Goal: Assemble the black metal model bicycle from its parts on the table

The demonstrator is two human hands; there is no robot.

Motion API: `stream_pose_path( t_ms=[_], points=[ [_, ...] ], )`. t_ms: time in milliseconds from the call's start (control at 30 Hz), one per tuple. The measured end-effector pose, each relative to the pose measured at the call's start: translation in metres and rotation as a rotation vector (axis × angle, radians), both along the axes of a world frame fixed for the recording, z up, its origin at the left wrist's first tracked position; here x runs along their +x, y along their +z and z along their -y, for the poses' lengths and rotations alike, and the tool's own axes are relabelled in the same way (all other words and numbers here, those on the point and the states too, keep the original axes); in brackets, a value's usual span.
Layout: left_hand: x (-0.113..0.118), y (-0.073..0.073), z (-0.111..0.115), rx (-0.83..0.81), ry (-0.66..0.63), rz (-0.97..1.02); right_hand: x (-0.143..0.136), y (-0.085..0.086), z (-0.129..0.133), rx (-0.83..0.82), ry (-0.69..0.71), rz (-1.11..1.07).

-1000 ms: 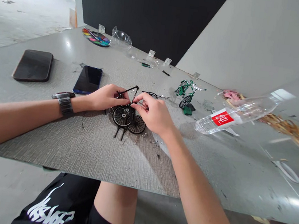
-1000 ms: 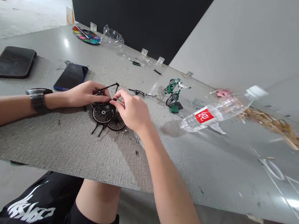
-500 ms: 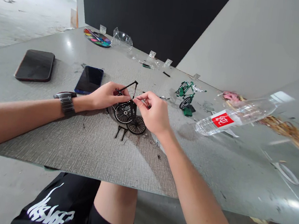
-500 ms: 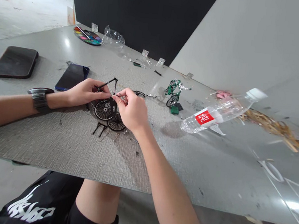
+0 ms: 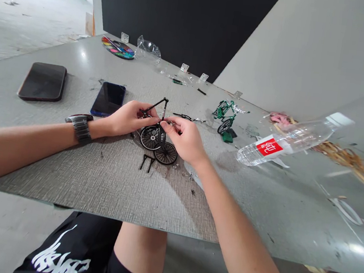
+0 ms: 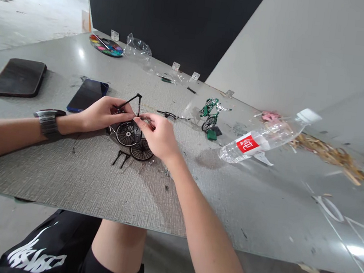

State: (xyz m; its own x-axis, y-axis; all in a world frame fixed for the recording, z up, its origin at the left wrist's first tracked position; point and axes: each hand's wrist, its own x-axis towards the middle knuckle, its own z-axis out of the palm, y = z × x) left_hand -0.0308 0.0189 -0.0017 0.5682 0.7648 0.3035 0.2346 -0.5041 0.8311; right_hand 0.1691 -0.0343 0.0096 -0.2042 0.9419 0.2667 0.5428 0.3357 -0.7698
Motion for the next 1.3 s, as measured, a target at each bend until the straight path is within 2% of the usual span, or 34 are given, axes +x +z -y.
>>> stream_pose_path(
  t_ms=[267,467,633,800,967,1100,1300],
  points=[
    [0.001,-0.002,0.001,0.123,0.082,0.001,0.002,0.001,-0.001,-0.156,0.091,-0.139],
    [0.002,-0.004,-0.001,0.109,0.065,0.036,0.003,-0.001,-0.002,-0.159,0.082,-0.185],
    [0.004,-0.002,-0.001,0.066,0.046,0.059,0.003,-0.003,-0.002,-0.094,0.050,-0.118],
    [0.004,-0.004,-0.005,0.005,0.025,0.098,0.002,0.003,0.002,-0.077,0.079,-0.050],
    [0.004,-0.006,-0.008,-0.064,0.052,0.119,0.004,0.009,0.006,0.065,-0.022,0.089],
    [0.005,-0.005,-0.007,-0.085,0.046,0.099,0.004,0.006,0.007,0.118,-0.107,0.184],
    [0.006,-0.008,-0.011,-0.064,0.012,0.084,0.003,0.003,0.008,0.172,-0.128,0.230]
  ],
)
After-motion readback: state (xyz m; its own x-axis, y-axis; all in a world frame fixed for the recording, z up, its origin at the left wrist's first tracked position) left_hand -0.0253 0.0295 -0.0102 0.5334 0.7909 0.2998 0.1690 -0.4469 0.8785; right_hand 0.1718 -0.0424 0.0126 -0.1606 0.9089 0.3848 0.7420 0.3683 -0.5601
